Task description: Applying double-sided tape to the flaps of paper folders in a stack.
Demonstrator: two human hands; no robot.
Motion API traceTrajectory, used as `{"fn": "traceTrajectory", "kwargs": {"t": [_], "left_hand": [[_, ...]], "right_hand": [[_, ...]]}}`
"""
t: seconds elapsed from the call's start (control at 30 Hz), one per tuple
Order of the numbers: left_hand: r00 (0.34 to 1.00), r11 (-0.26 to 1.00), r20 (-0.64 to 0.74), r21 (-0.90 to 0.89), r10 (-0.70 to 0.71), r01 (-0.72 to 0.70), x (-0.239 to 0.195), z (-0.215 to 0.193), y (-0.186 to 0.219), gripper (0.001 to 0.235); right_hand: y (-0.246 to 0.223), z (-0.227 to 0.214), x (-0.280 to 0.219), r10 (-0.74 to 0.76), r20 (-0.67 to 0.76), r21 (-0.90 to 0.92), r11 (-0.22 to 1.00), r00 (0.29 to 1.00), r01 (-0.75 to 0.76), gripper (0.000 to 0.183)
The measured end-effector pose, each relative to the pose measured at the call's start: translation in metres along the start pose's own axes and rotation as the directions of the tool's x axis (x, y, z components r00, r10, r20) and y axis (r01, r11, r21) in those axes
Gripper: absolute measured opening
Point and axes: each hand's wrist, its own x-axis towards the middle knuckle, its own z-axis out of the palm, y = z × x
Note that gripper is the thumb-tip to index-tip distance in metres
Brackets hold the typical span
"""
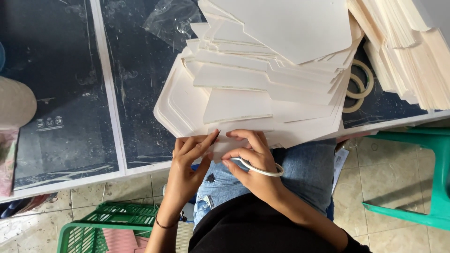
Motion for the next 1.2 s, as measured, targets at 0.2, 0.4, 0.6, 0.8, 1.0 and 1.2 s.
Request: {"fn": "traceTrajectory", "kwargs": {"t": [0.2,0.4,0.6,0.8,1.0,1.2], "left_hand": [[0.995,0.99,0.058,0.109,0.085,-0.091,-0.003,-0.001,-0.006,0.062],[0.999,0.977,0.034,0.21,0.036,-0.043,-0.011,0.006,-0.022,0.061],[0.999,0.973,0.035,0.232,-0.016,0.008,-0.009,0.005,-0.008,0.061],[0.989,0.805,-0.072,0.59,0.126,-0.06,-0.009,0.029,-0.006,0.082],[0.942,0.676,0.102,0.673,0.319,-0.301,0.024,0.074,0.036,0.084],[0.861,0.609,0.112,0.663,0.496,-0.436,0.048,0.083,0.04,0.067]], "right_hand": [[0.002,0.003,0.003,-0.135,-0.02,-0.108,0.985,0.991,0.132,0.009],[0.018,-0.025,-0.004,-0.108,-0.093,-0.208,0.974,0.99,0.087,0.024],[0.052,-0.083,-0.014,0.119,-0.21,-0.118,0.982,0.97,-0.146,0.013],[0.051,-0.078,-0.018,0.095,-0.25,-0.237,0.959,0.964,-0.156,0.017],[0.038,-0.078,-0.012,-0.002,-0.243,-0.349,0.933,0.97,-0.086,0.02],[0.028,-0.089,0.0,-0.109,-0.361,-0.311,0.95,0.926,-0.009,0.016]]}}
